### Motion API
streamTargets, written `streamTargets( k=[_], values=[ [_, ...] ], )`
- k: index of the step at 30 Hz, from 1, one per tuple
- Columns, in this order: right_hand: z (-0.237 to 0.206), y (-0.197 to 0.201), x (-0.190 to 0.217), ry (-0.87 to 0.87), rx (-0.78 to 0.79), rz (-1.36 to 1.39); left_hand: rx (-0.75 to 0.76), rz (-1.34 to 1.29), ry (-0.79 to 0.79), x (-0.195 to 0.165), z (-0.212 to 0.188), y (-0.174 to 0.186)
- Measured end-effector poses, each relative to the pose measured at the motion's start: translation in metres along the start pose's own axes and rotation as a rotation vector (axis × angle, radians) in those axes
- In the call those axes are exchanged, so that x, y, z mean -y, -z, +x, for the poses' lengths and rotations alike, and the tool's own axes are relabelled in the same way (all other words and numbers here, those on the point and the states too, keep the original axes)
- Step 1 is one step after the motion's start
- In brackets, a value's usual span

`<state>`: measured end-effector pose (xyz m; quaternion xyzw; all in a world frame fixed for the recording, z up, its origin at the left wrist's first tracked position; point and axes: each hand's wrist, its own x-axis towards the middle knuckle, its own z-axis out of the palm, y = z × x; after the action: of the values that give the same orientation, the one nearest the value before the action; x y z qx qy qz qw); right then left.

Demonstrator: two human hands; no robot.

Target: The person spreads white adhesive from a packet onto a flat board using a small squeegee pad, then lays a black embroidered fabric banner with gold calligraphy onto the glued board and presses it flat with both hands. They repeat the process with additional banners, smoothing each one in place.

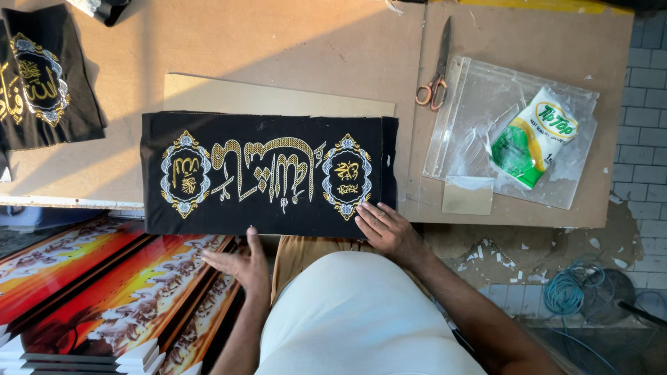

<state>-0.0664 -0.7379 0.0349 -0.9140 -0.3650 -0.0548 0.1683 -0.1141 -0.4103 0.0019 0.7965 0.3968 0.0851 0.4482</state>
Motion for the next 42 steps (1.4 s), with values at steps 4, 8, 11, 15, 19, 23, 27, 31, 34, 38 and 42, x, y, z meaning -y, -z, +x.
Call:
streamTargets(
  k=[4, 8, 11, 15, 19, 23, 27, 31, 34, 38, 42],
  values=[
    [0.015, 0.027, -0.001, -0.005, -0.064, 0.008, 0.363, -1.013, 0.635, -0.021, 0.007, 0.010],
    [0.027, 0.050, 0.003, -0.058, -0.115, -0.034, 0.407, -0.946, 0.571, -0.049, 0.020, 0.010],
    [0.025, 0.070, 0.005, -0.149, -0.217, -0.013, 0.427, -0.955, 0.516, -0.073, 0.031, 0.008],
    [0.003, 0.095, 0.010, -0.395, -0.347, -0.096, 0.497, -1.034, 0.423, -0.122, 0.060, -0.011],
    [-0.026, 0.109, 0.016, -0.650, -0.382, -0.218, 0.604, -1.142, 0.253, -0.196, 0.111, -0.056],
    [-0.041, 0.111, 0.026, -0.814, -0.405, -0.300, 0.735, -1.240, 0.015, -0.297, 0.170, -0.121],
    [-0.049, 0.100, 0.041, -0.940, -0.367, -0.363, 0.805, -1.339, -0.085, -0.394, 0.222, -0.196],
    [-0.059, 0.079, 0.052, -1.058, -0.331, -0.391, 0.797, -1.335, -0.068, -0.437, 0.256, -0.268],
    [-0.069, 0.063, 0.057, -1.127, -0.304, -0.420, 0.732, -1.252, 0.033, -0.430, 0.265, -0.302],
    [-0.080, 0.053, 0.063, -1.221, -0.313, -0.408, 0.663, -1.131, -0.015, -0.420, 0.266, -0.320],
    [-0.099, 0.053, 0.047, -1.319, -0.264, -0.403, 0.693, -0.956, -0.089, -0.419, 0.264, -0.312]
  ],
)
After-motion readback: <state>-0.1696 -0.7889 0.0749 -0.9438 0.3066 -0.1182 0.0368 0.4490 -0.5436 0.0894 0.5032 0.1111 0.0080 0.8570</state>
